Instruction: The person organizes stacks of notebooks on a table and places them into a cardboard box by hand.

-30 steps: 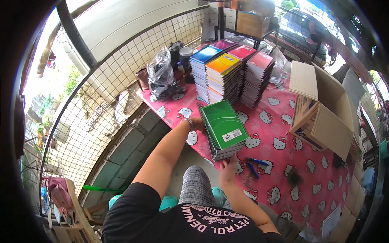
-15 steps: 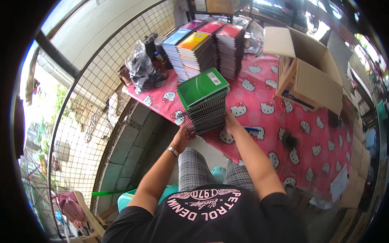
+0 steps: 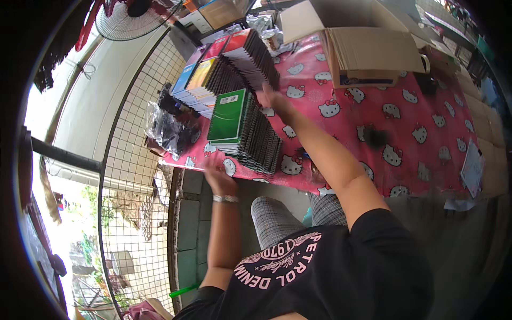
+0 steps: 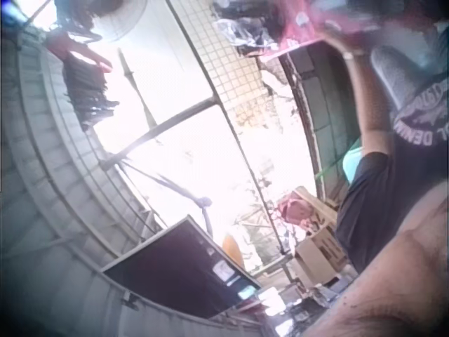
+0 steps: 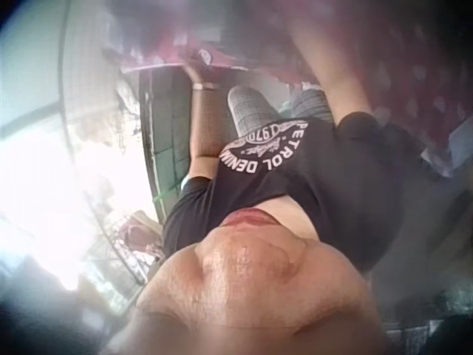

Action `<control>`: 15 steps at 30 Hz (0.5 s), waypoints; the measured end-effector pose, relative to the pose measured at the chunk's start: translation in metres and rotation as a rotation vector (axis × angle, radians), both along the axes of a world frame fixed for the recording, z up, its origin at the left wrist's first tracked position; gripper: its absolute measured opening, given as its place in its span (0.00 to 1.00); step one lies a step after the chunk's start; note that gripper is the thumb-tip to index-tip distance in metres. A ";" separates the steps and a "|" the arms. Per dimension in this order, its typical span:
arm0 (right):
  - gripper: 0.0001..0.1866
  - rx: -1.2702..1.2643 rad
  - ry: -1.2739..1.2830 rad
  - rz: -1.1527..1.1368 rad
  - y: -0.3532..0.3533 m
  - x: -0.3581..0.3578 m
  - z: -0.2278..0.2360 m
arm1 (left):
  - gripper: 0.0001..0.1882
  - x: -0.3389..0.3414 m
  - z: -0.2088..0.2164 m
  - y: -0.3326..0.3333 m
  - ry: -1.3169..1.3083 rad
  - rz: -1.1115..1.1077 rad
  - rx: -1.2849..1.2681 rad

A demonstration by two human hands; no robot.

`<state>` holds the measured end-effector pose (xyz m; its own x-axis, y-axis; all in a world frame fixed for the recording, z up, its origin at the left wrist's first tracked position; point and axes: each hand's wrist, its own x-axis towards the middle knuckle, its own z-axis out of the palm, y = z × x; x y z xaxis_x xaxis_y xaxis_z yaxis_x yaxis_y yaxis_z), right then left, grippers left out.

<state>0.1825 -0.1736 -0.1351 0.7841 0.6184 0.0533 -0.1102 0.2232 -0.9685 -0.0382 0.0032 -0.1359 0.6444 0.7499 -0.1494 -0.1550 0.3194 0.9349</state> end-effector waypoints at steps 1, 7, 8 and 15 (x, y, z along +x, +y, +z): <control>0.30 0.122 -0.022 -0.062 0.006 0.001 0.029 | 0.32 0.013 0.025 0.027 -0.222 -0.101 0.028; 0.23 -0.470 -0.657 -0.376 0.036 -0.064 0.102 | 0.35 0.085 0.127 0.055 0.223 -0.940 0.138; 0.24 -0.342 -0.780 -0.628 0.035 -0.068 0.090 | 0.38 0.087 0.128 0.035 0.269 -1.010 0.347; 0.49 -0.165 -0.278 -0.761 0.042 -0.138 0.064 | 0.35 0.086 0.123 0.044 0.055 -1.039 -0.206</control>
<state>0.0444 -0.1319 -0.0715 0.9631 -0.0596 0.2624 0.2624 -0.0079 -0.9649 0.0474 0.0471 -0.0133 0.9430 -0.2085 -0.2595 0.3263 0.4234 0.8452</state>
